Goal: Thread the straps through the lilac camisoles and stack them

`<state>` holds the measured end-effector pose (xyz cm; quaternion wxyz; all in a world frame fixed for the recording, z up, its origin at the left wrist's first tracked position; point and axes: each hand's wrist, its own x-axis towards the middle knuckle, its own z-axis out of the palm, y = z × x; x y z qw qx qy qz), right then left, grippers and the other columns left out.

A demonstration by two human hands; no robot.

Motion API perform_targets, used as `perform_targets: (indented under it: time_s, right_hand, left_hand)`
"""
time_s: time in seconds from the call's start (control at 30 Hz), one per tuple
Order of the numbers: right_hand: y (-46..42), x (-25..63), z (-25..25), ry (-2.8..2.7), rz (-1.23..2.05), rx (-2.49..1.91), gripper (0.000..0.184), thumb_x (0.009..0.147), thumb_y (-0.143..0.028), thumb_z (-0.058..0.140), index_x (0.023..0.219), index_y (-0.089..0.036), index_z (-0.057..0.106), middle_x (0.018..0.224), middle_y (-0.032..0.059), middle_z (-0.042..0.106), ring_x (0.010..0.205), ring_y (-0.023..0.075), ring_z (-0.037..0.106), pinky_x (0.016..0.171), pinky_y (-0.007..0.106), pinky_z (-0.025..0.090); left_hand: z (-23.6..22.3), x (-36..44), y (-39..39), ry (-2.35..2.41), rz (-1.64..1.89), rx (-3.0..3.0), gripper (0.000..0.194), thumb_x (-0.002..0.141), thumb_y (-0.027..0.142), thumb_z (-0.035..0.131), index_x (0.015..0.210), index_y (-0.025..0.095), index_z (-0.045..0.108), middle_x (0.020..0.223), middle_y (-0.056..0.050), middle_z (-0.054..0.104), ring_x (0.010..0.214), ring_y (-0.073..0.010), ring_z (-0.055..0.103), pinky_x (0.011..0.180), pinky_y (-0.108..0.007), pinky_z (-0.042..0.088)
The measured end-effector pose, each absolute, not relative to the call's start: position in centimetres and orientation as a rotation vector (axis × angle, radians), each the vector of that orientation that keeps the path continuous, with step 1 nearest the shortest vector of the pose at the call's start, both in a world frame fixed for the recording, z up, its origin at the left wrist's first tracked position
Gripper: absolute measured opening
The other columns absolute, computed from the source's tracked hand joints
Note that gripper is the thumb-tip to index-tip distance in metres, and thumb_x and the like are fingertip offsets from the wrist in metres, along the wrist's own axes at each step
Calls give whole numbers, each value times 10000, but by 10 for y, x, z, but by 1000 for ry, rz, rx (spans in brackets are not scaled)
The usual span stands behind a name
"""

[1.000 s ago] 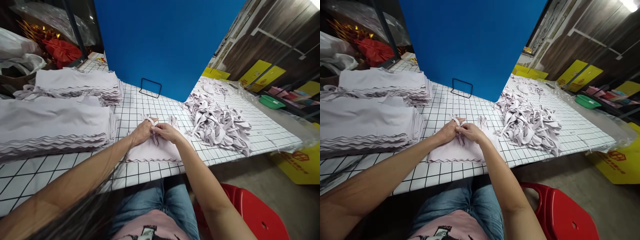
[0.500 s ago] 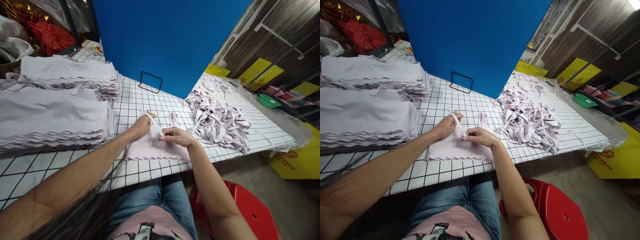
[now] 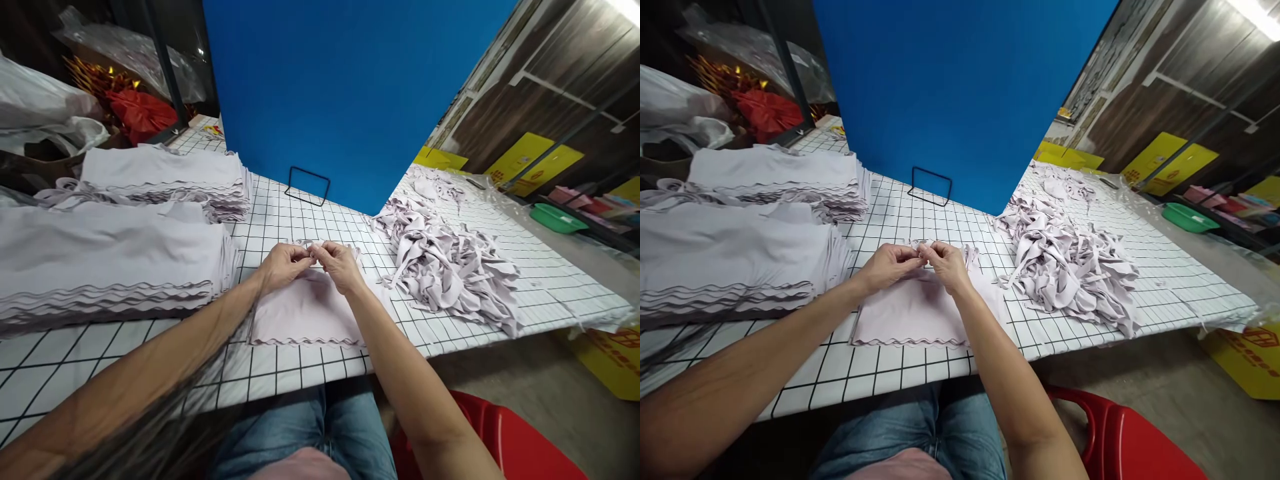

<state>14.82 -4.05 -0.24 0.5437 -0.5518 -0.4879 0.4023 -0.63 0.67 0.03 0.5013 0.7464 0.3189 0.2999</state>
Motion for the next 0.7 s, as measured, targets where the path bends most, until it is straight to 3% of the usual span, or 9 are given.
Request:
perform_targets:
  time_s: [0.23, 0.33, 0.4, 0.47, 0.7]
  right_hand:
    - [-42, 156, -13, -1237, 842, -1396, 379, 810, -546, 646, 731, -176, 627, 649, -19, 518, 615, 112, 430, 592, 260, 381]
    - [-46, 160, -9, -1266, 488, -1464, 306, 843, -466, 645, 932, -175, 676, 898, 45, 628, 794, 157, 537, 738, 306, 451]
    - [-49, 161, -3, -1431, 272, -1450, 306, 875, -393, 629, 1110, -199, 655, 1093, 78, 632, 966, 192, 551, 862, 353, 449]
    - [-53, 159, 2, -1705, 243, -1396, 283, 916, -333, 589, 1180, -241, 637, 1150, 66, 643, 1064, 212, 529, 936, 390, 418]
    - [-57, 164, 6, -1893, 357, -1470, 108, 918, -290, 613, 957, -219, 683, 886, 26, 688, 930, 206, 533, 881, 385, 388]
  left_hand:
    - [5, -9, 8, 755, 750, 1956, 293, 822, 337, 571, 640, 126, 663, 597, 2, 574, 581, -99, 488, 539, -223, 375]
    - [6, -10, 10, 782, 775, 1983, 241, 802, 314, 575, 699, 132, 694, 684, -17, 658, 651, -122, 556, 586, -224, 411]
    - [5, -10, 10, 789, 779, 2020, 231, 801, 297, 560, 744, 133, 713, 718, -24, 683, 678, -132, 577, 615, -229, 427]
    - [4, -11, 10, 789, 760, 2093, 234, 802, 263, 527, 754, 131, 714, 713, -19, 681, 665, -127, 572, 622, -234, 423]
    - [5, -12, 9, 748, 683, 2234, 239, 795, 235, 510, 769, 144, 730, 679, -4, 672, 629, -118, 565, 611, -238, 407]
